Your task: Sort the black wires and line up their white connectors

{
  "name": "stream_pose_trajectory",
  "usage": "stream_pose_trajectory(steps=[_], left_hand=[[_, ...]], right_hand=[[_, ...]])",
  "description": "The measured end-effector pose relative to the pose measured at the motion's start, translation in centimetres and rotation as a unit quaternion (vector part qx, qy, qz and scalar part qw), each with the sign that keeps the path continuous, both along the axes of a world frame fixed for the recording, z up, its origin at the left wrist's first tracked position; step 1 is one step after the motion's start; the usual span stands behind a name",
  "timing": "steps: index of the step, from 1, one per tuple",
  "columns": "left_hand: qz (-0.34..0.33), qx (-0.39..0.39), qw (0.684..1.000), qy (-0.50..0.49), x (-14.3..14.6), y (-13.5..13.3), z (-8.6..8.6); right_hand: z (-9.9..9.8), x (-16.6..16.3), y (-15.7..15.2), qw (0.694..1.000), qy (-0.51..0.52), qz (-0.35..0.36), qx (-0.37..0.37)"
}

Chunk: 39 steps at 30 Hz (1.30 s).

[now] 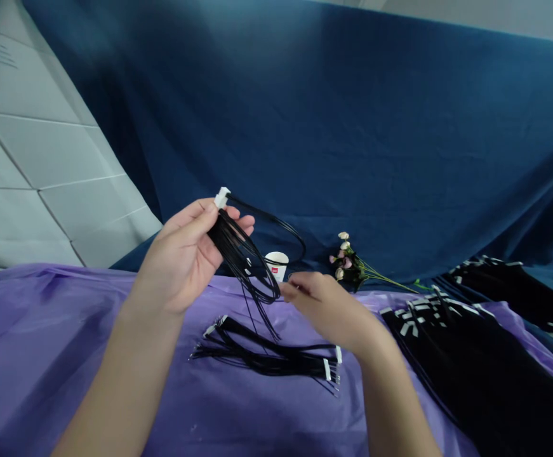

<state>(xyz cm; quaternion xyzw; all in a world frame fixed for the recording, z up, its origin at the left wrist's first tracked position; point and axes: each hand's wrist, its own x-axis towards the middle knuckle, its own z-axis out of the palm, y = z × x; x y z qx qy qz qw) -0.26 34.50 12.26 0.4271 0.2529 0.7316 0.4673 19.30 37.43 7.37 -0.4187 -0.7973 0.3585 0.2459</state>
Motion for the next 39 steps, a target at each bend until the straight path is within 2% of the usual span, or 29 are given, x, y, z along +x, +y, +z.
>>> stream_pose_trajectory(steps=[3, 5, 7, 10, 15, 18, 21, 25, 30, 34, 39], left_hand=[[-0.022, -0.014, 1.0, -0.005, 0.8, 0.0, -0.2], [-0.028, -0.021, 0.999, 0.0, 1.1, 0.0, -0.2], [-0.028, -0.027, 0.999, 0.006, 1.2, 0.0, -0.2], [-0.041, -0.038, 0.998, 0.011, 1.2, -0.1, -0.1], [-0.052, -0.054, 0.997, 0.005, 1.4, -0.1, -0.1], [-0.039, -0.048, 0.998, -0.008, 1.6, 0.1, -0.2], [-0.048, -0.055, 0.997, 0.001, 1.7, 0.0, -0.2], [-0.105, -0.096, 0.987, 0.078, 1.7, -0.5, -0.2], [-0.183, -0.102, 0.956, 0.203, 1.3, -0.7, -0.3], [-0.154, -0.077, 0.915, 0.364, 1.1, -0.9, -0.4], [-0.119, 0.027, 0.845, 0.521, 0.1, -2.0, 0.0]], right_hand=[[-0.6, -0.9, 0.1, 0.999, -0.027, 0.008, 0.03], [-0.4, -1.4, 0.1, 0.998, 0.024, 0.026, 0.049], [0.2, -1.6, -0.2, 0.993, 0.11, 0.045, 0.025], [1.2, -1.5, -0.7, 0.971, 0.23, 0.048, -0.052], [1.6, -1.4, -1.0, 0.931, 0.342, 0.031, -0.12], [1.2, -1.7, -1.0, 0.914, 0.378, 0.05, -0.136], [1.0, -2.0, -1.0, 0.913, 0.392, 0.009, -0.11], [1.3, -2.2, -0.9, 0.891, 0.441, -0.074, -0.081], [2.1, -1.4, -0.5, 0.864, 0.484, -0.107, -0.087], [2.7, -0.9, -0.5, 0.876, 0.44, -0.182, -0.079], [2.8, -0.3, -0.9, 0.885, 0.408, -0.225, -0.001]])
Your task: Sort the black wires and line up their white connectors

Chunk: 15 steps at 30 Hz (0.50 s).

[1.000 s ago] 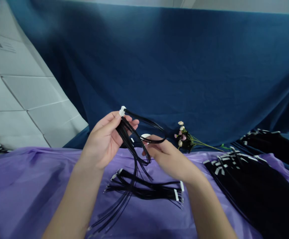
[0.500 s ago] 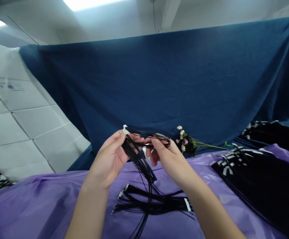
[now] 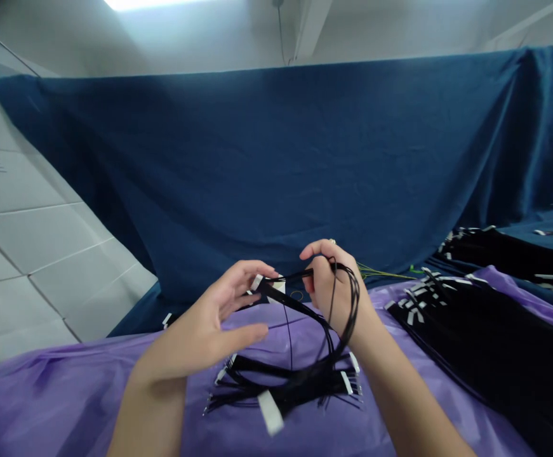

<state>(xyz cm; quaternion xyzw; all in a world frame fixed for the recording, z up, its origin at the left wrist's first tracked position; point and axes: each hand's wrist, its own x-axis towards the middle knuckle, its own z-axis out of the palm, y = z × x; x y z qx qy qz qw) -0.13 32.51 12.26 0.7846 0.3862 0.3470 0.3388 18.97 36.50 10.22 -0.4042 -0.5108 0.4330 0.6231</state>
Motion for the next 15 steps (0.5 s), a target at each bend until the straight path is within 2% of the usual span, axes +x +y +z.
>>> stream_pose_trajectory(steps=[3, 6, 10, 15], left_hand=[[0.004, 0.015, 0.992, 0.122, -1.0, -1.0, 0.6], [0.029, -0.015, 0.978, 0.205, -1.7, -2.0, 1.4], [0.066, -0.017, 0.976, 0.209, -1.8, -2.8, 1.7], [0.05, -0.009, 0.977, 0.206, -1.4, -3.2, 1.4]], right_hand=[[-0.3, 0.3, 0.3, 0.999, -0.005, -0.035, 0.009], [-0.5, 0.5, 0.7, 0.999, -0.002, -0.038, 0.02], [-0.5, 0.6, 0.8, 0.996, -0.026, -0.072, 0.036], [-0.5, 0.8, 0.8, 0.994, -0.037, -0.1, 0.035]])
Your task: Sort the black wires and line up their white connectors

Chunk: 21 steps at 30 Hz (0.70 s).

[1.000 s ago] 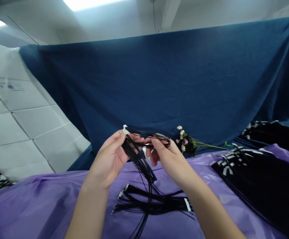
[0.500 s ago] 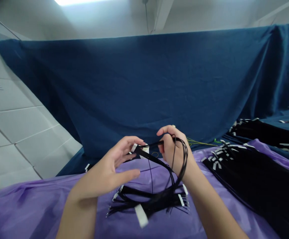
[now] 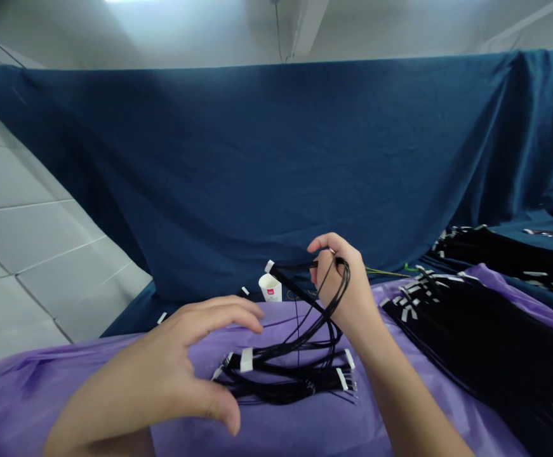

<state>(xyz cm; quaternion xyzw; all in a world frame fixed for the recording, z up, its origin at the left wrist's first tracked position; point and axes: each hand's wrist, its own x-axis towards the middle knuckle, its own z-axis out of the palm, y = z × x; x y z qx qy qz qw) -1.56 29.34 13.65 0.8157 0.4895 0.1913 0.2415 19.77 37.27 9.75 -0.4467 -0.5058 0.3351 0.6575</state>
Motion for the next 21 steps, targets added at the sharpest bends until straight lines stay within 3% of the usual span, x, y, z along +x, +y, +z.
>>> stream_pose_trajectory(steps=[6, 10, 15, 18, 21], left_hand=[[-0.049, 0.006, 0.997, -0.054, 1.1, 0.2, 0.4], [-0.052, 0.057, 0.993, -0.088, 1.2, 0.3, 0.3], [-0.015, 0.089, 0.98, -0.176, 0.9, 1.3, -0.2], [0.001, 0.051, 0.974, -0.219, 0.8, 2.6, -0.6], [-0.035, -0.023, 0.969, -0.245, 0.7, 4.1, -1.3]], right_hand=[[-0.3, 0.1, 0.2, 1.0, -0.012, -0.008, 0.013], [-0.4, 0.2, 0.2, 0.998, -0.056, -0.002, 0.017], [-0.1, 0.2, -0.9, 0.99, -0.11, 0.089, 0.02], [0.2, 0.0, -1.8, 0.978, -0.127, 0.167, 0.002], [0.5, -0.2, -2.5, 0.971, -0.104, 0.216, -0.018]])
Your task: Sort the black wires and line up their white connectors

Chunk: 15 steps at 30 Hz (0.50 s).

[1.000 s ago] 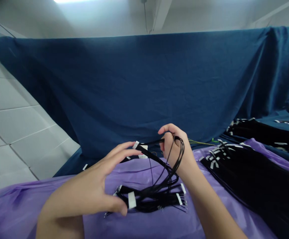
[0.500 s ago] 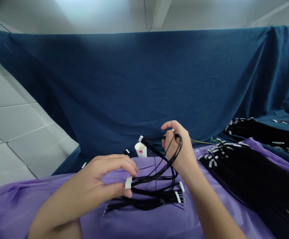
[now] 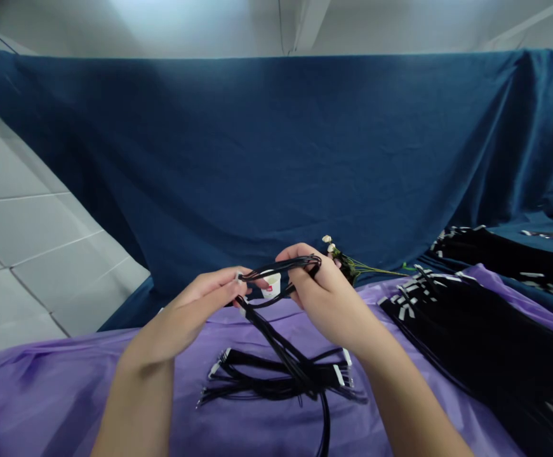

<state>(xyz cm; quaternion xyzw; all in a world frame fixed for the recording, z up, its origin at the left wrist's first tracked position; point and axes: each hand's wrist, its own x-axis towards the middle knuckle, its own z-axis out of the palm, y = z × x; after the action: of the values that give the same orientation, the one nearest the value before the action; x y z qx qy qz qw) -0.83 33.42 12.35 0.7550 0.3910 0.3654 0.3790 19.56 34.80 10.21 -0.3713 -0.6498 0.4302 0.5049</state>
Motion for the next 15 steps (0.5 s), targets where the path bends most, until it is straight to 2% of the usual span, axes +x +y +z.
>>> stream_pose_trajectory(steps=[3, 6, 10, 12, 15], left_hand=[[-0.086, -0.06, 0.994, -0.023, 0.4, 0.9, -0.6], [-0.117, -0.108, 0.982, -0.097, 1.2, 1.2, -1.0], [-0.087, -0.154, 0.961, -0.211, 2.2, 1.1, -1.2], [-0.056, -0.138, 0.954, -0.259, 2.5, 1.0, -1.1], [-0.032, -0.103, 0.942, -0.317, 2.5, 1.0, -0.9]], right_hand=[[0.1, -0.3, -0.2, 1.0, 0.024, 0.014, -0.013], [0.1, -0.7, -0.3, 0.999, 0.033, 0.015, -0.019], [0.1, -1.3, -0.4, 0.995, 0.087, 0.027, -0.027], [-0.1, -1.5, -0.4, 0.993, 0.106, 0.052, -0.025], [-0.4, -1.6, -0.2, 0.991, 0.081, 0.101, -0.017]])
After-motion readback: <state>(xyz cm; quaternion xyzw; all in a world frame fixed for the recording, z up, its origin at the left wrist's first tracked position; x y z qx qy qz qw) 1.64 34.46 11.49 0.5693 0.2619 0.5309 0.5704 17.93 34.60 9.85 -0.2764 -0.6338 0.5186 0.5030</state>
